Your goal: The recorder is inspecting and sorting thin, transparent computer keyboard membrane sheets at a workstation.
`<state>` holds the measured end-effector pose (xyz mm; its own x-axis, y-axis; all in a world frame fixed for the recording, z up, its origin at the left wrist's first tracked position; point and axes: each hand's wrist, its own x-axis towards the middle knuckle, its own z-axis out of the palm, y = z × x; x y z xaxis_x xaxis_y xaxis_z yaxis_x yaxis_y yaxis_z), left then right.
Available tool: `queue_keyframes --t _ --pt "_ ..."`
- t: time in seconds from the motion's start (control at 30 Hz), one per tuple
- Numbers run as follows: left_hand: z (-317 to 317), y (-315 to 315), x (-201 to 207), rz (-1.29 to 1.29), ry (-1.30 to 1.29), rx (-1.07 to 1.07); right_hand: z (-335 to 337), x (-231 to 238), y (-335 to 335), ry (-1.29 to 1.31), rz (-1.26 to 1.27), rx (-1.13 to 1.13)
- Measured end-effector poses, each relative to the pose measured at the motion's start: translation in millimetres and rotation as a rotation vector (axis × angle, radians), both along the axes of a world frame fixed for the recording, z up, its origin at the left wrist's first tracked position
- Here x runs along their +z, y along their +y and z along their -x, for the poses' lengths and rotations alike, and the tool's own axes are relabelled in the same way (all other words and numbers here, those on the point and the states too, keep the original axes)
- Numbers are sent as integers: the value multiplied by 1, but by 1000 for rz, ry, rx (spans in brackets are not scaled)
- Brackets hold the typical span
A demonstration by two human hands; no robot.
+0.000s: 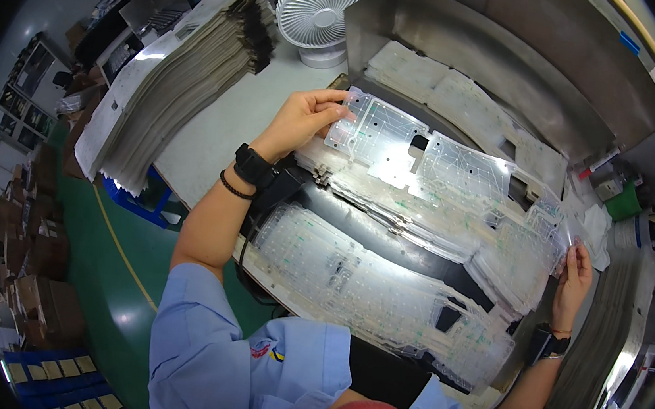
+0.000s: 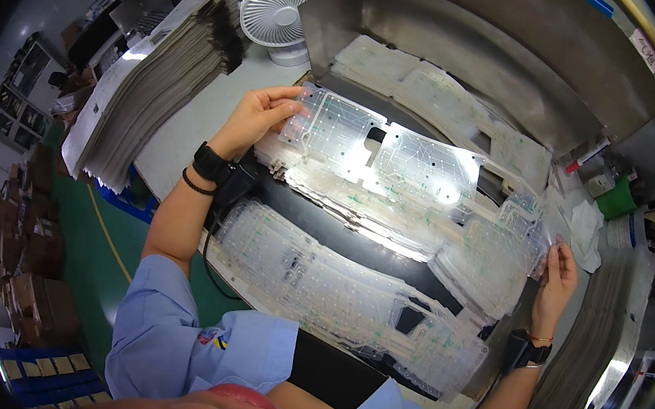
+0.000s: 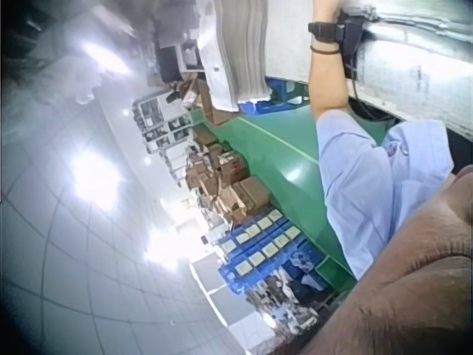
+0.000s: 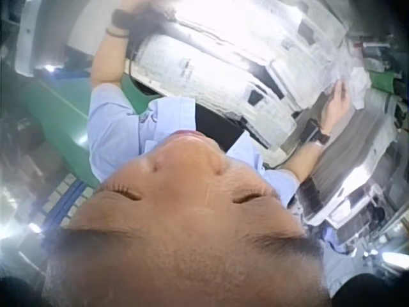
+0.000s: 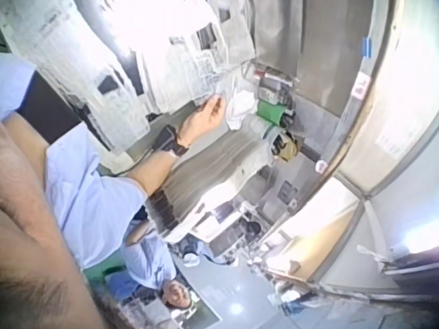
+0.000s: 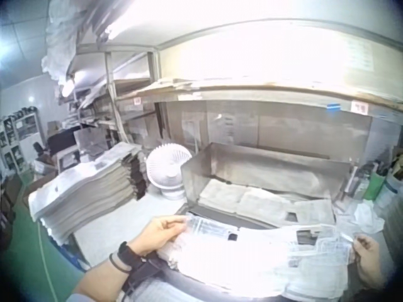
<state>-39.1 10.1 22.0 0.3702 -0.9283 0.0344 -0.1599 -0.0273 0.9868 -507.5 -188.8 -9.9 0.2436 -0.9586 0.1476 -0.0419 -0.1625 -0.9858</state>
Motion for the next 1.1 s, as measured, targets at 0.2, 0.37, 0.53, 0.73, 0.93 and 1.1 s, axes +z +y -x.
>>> queue_keyframes --t 0.2,0.37,0.53,0.73,0.93,1.1 --pt "-2 -2 -7 36 49 6 6 -6 -5 -65 -24 23" --pt "3 -2 -1 39 36 2 9 -10 -8 -134 -28 -10" --pt "5 -1 -1 34 3 4 10 -10 -7 -164 -24 -28" --pt "0 3 2 -54 77 -118 39 -5 -17 171 -208 212" --pt "-2 3 -1 15 -178 -87 6 8 -4 117 -64 245" --pt "-4 -3 -10 121 -442 -3 34 -13 -25 278 294 46"
